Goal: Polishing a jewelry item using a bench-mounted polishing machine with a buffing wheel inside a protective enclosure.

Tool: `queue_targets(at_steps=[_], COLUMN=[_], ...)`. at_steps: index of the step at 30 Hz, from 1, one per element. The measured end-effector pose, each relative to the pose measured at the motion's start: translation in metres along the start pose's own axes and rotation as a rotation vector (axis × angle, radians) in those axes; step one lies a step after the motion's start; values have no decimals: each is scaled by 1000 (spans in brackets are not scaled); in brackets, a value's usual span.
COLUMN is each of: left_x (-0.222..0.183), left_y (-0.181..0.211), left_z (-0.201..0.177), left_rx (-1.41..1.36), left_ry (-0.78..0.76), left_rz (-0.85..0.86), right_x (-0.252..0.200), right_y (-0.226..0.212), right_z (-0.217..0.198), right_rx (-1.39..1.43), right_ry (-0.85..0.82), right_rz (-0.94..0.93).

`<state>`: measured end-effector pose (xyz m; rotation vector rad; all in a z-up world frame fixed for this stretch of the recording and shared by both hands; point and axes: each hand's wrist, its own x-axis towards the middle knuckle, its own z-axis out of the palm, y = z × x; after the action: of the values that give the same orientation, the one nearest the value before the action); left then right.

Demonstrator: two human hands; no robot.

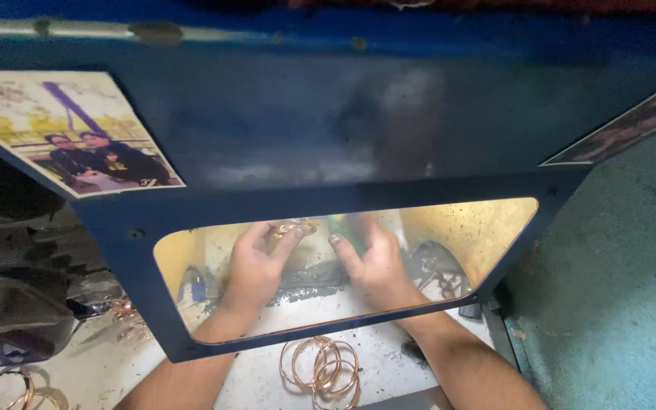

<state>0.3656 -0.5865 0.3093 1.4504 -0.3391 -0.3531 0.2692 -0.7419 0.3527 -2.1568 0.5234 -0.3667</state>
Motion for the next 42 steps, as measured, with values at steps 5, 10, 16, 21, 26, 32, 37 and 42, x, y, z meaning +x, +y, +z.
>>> queue_targets(at_steps=[5,10,16,21,26,32,37,42], left_x=[-5,3,2,3,2,6,6,3], left_y=[8,1,11,6,11,0,14,29], left_z=[3,-3,-2,-1,2,-2,-4,0], left_rx=[13,-47,-25,-9,-64,-83,-28,202], left_ry=[8,-83,-185,-229,-228,-276,-315,-307], left_rz=[-7,21,23,71,52,133,131,190], right_x=[4,10,10,7,7,6,7,9], right_y=[26,-12,-28,9,11,9,18,4], right_z=[-7,-14,-22,-16,-18,-17,-14,-22], right_rx=[119,-481,-217,126,125,108,64,25], right_ry=[39,-272,-230,-101,-30,-9,-8,-39], right_rz=[-73,-53,43,-209,-315,-377,-380,-369])
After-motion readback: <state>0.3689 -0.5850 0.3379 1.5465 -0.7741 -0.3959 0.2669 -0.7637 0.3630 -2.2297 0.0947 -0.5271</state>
